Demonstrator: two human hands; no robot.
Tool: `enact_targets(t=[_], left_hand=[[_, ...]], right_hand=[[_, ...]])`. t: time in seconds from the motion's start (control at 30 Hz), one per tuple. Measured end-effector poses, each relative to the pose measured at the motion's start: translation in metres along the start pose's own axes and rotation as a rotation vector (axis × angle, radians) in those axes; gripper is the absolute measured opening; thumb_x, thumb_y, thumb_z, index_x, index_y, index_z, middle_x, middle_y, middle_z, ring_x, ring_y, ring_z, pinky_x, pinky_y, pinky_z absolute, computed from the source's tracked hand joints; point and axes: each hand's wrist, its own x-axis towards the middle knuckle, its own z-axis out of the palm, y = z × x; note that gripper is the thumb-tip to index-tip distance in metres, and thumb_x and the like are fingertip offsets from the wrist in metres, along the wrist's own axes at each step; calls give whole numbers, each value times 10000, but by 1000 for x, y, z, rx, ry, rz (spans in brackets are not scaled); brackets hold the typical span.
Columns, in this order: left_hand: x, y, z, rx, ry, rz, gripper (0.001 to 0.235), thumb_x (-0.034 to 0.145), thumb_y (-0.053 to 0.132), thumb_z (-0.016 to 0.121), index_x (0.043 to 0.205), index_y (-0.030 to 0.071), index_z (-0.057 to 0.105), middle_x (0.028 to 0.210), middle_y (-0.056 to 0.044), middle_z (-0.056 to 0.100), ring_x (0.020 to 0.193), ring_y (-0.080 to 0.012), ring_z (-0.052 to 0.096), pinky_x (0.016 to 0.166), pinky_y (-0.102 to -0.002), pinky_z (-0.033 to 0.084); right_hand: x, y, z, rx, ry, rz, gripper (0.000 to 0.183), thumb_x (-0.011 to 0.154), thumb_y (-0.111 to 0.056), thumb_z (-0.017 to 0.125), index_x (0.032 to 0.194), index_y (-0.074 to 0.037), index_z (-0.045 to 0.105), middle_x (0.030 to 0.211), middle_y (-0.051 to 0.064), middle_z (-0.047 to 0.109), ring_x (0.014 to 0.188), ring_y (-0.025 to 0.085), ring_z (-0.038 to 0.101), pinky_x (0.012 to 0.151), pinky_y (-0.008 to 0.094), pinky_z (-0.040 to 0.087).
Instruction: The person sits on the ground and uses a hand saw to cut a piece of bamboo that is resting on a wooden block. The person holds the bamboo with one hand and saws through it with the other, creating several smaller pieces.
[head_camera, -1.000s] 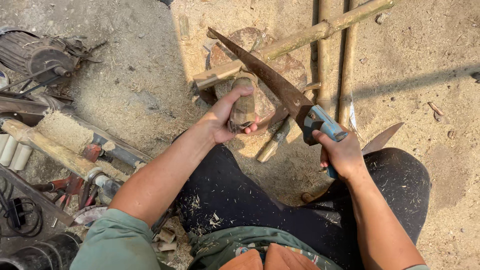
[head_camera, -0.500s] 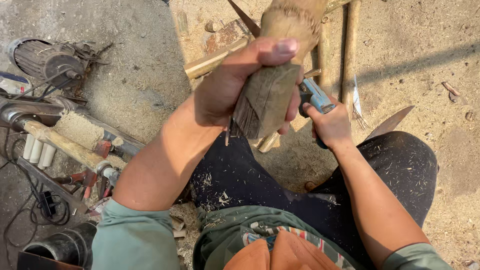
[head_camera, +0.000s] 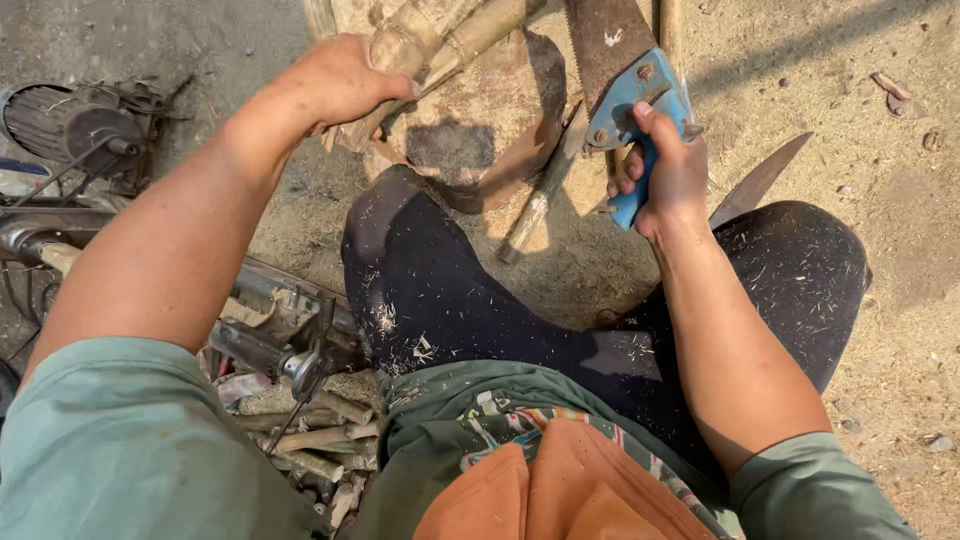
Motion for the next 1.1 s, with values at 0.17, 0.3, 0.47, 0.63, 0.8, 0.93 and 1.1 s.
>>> enact_targets(t=[0.17,0.3,0.47,0.63,0.8,0.93,1.1], left_hand=[[18,1,32,22,2,-98,454,907,449,683,1049,22,739,837,-129,709,710,-227,697,635,-394,564],[32,19,65,91,-4,11,477,960,476,613,1000,14,727,807,-133,689,700,-231,685,631,-401,567],[46,66,202,337,-515,111,545,1025,511,526,939,6,711,771,-138,663,688,-235,671,626,-410,571],[81,30,427,800,-320,6,620,891,185,601,1390,-131,417,1269,-234,625,1040,-400,682,679,-566,639],[75,-18,478,282,-8,-67,406,989,152,556,1320,-83,541,1240,-269,678,1092,-382,699,849,-471,594],[77,9,422,22,-72,-4,592,905,210,652,1365,-87,427,1130,-265,658,968,-335,665,803,-423,568],[44,69,223,-66,-403,-47,838,864,305,743,1511,46,278,980,-146,668,702,-179,619,613,-333,547]], right_hand=[[-4,-14,-11,-33,97,28,274,949,-315,700,985,-78,566,561,29,432,423,177,441,457,382,439],[-7,-13,-7,-69,109,3,264,955,-304,696,1006,-64,598,573,26,435,437,171,434,465,376,428],[-8,-18,10,-71,80,-50,257,977,-302,685,994,-70,576,587,16,437,451,158,432,474,371,429],[-12,-14,17,-62,93,-57,265,977,-283,693,933,-60,556,560,29,439,434,171,439,463,379,430],[-18,-13,19,-75,90,-38,216,960,-275,681,954,-76,596,551,26,454,429,167,457,458,371,445],[-18,-15,17,-118,92,-90,243,978,-269,695,984,-48,595,588,27,463,452,156,451,457,360,432],[-19,-27,8,-110,100,-278,228,1031,-253,673,1042,-62,550,629,23,444,498,154,465,478,366,451]])
